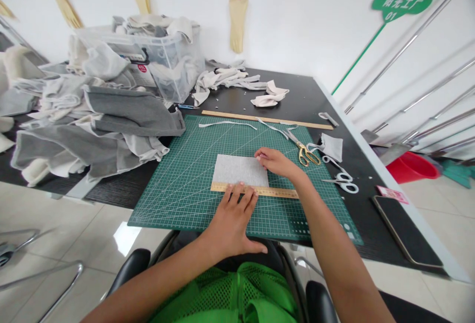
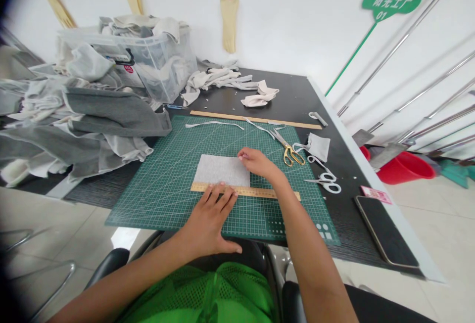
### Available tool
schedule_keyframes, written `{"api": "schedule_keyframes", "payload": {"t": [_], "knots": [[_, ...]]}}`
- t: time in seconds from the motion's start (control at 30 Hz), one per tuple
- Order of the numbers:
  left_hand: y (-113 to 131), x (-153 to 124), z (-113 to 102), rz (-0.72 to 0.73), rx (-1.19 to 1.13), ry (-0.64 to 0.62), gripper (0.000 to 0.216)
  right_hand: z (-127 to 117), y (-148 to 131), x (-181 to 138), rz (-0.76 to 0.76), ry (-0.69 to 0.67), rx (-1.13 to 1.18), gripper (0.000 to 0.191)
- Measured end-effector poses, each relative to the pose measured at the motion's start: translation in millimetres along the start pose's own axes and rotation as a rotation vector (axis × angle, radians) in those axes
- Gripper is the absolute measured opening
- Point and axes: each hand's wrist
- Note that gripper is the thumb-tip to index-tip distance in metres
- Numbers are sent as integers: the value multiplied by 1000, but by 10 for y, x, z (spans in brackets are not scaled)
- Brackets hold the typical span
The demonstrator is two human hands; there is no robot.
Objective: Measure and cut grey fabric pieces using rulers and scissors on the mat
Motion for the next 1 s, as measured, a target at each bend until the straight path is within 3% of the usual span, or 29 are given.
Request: {"api": "schedule_keyframes", "payload": {"t": [0.2, 0.4, 0.6, 0.67, 0.83, 1.0], "knots": [[-3, 2, 11, 4, -4, -5, 127, -37, 126, 71, 11, 289, 179, 25], [3, 3, 15, -2, -1, -8, 126, 143, 159, 138, 35, 355, 403, 37], [8, 3, 11, -1, 11, -10, 126, 10, 276, 132, 44, 570, 470, 32], [6, 3, 18, -4, 11, -12, 126, 15, 234, 135, 27, 555, 523, 32], [-4, -3, 18, 6, -3, -15, 127, 166, 131, 156, 51, 374, 620, 34], [1, -18, -48, 3, -14, -28, 125, 179, 167, 143, 75, 362, 570, 28]]}}
Point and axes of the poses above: each hand's wrist, its own x-axis towards the middle knuckle, its own z-axis out of the palm, y = z × x, and after that the axes turned 8 degrees about -z, right-handed
